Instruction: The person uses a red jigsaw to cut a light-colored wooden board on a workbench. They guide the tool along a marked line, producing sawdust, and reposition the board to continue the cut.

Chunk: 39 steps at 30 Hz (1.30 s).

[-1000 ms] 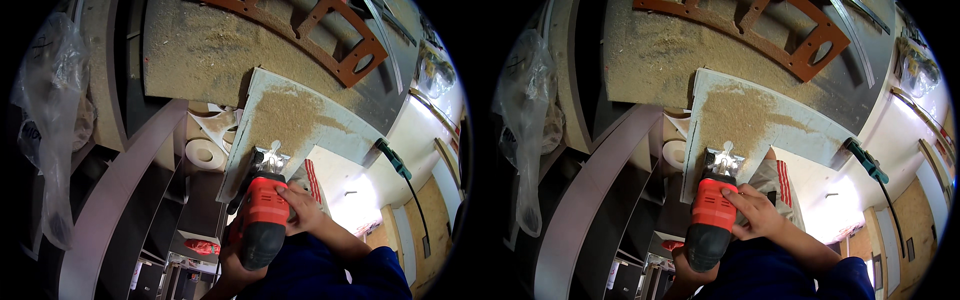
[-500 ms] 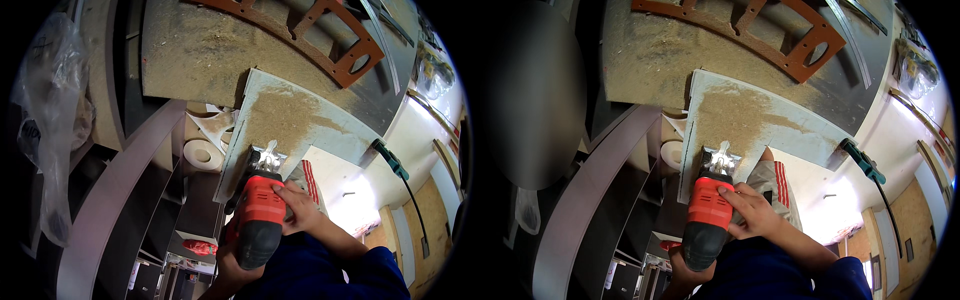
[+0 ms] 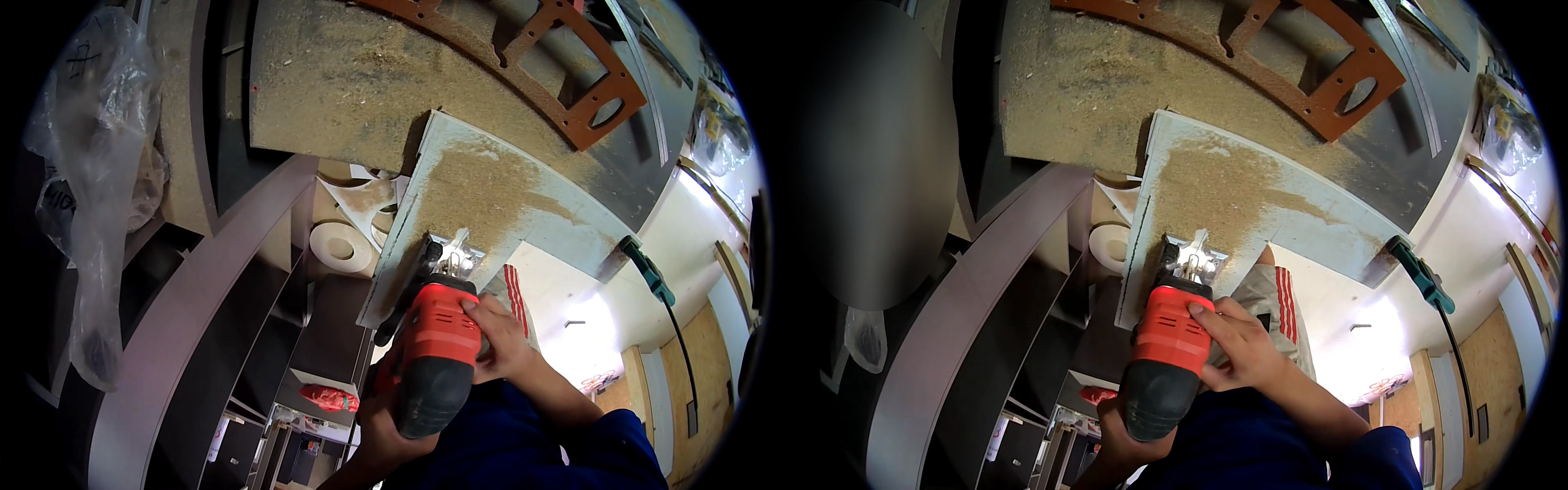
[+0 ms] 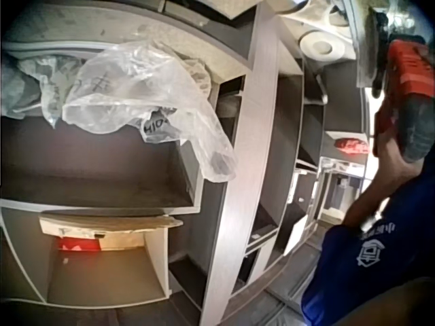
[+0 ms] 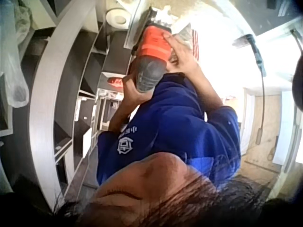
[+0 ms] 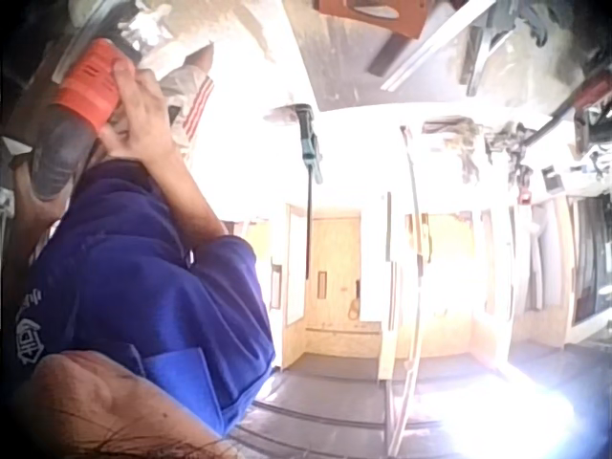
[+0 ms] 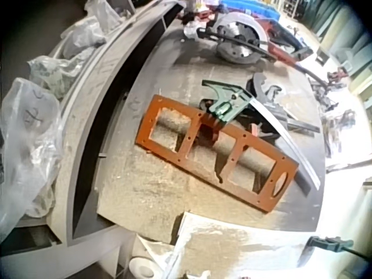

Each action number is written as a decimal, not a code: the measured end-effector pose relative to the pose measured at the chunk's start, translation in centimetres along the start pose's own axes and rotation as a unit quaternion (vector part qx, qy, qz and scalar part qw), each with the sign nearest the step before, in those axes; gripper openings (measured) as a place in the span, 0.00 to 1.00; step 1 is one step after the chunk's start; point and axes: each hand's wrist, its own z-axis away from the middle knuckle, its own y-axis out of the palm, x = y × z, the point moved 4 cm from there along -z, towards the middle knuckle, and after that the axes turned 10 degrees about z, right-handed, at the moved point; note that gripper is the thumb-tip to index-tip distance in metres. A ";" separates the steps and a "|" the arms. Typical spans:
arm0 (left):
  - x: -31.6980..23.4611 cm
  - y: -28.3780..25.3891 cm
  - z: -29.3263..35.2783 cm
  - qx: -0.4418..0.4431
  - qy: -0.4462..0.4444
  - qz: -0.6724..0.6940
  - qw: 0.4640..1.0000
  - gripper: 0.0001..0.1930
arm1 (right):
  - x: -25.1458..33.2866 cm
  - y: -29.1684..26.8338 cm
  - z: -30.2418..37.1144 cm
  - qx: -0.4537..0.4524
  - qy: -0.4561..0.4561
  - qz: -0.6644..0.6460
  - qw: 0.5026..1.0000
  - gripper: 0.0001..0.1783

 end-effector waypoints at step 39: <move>-2.9 0.1 -1.0 0.020 0.007 0.006 1.000 0.15 | 0.0 -1.1 -1.2 0.001 -0.017 0.008 1.000 0.44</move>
